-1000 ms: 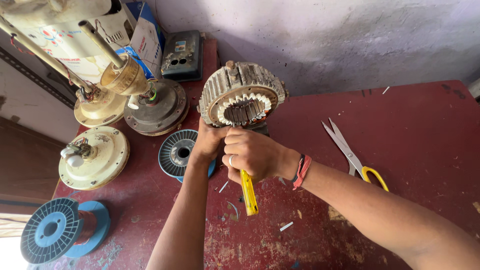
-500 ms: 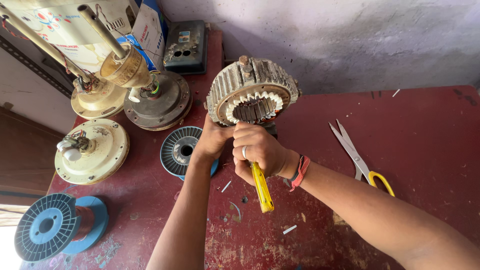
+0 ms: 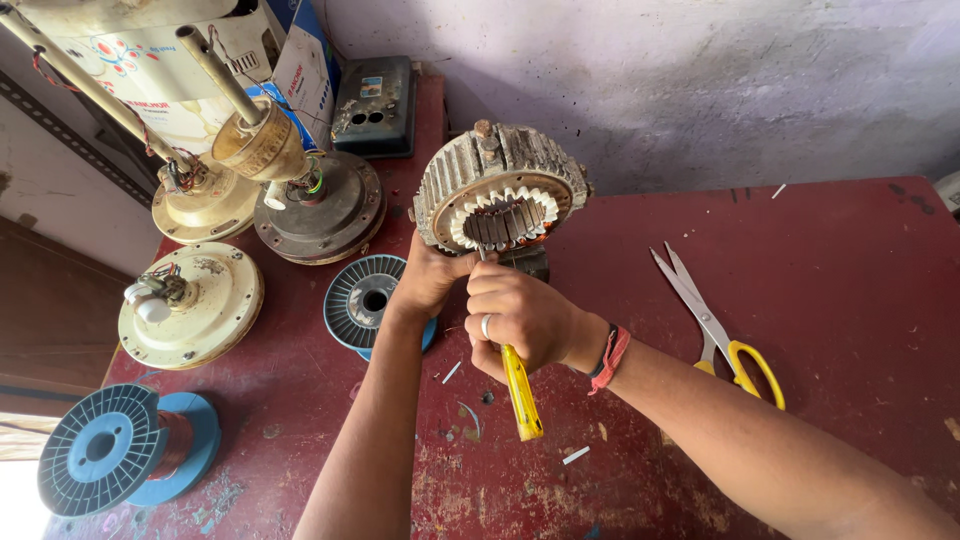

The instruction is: The person winds copper wire into the slots of a motor stator held in a bench vise. They use a yellow-handled screwdriver to push the wire into place and adjust the winding. The person also handles a small white plastic tube and a spool of copper wire during the process.

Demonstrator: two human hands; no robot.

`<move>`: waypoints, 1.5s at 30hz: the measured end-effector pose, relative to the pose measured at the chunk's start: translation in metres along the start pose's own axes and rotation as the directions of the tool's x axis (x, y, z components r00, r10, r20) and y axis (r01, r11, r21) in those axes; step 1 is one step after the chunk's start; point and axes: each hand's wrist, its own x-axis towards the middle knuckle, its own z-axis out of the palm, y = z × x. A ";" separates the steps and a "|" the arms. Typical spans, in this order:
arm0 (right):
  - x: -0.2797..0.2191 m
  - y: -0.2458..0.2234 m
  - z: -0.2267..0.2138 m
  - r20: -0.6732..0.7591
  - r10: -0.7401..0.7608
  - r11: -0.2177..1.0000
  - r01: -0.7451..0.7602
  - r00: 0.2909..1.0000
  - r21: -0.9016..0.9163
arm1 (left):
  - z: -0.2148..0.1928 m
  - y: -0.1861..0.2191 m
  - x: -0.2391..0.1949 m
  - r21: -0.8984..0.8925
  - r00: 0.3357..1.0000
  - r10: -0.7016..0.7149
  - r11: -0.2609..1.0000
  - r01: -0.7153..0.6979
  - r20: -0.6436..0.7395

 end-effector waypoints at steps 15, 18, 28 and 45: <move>0.000 0.001 0.026 -0.352 0.056 0.996 -0.027 0.934 0.086 | -0.002 -0.003 -0.002 0.011 0.997 0.066 0.998 -0.067 0.044; -0.003 -0.004 0.015 -0.247 0.061 0.994 -0.037 0.967 0.102 | 0.002 0.001 -0.003 0.031 0.998 0.048 0.998 -0.050 0.051; -0.002 -0.009 0.016 -0.227 0.022 0.999 -0.010 0.974 0.054 | 0.006 0.003 -0.002 0.062 0.999 0.039 0.997 -0.040 0.024; -0.007 -0.035 -0.012 -0.044 0.023 0.991 -0.017 0.999 0.129 | 0.010 0.005 -0.002 0.099 0.999 0.037 0.994 -0.036 -0.003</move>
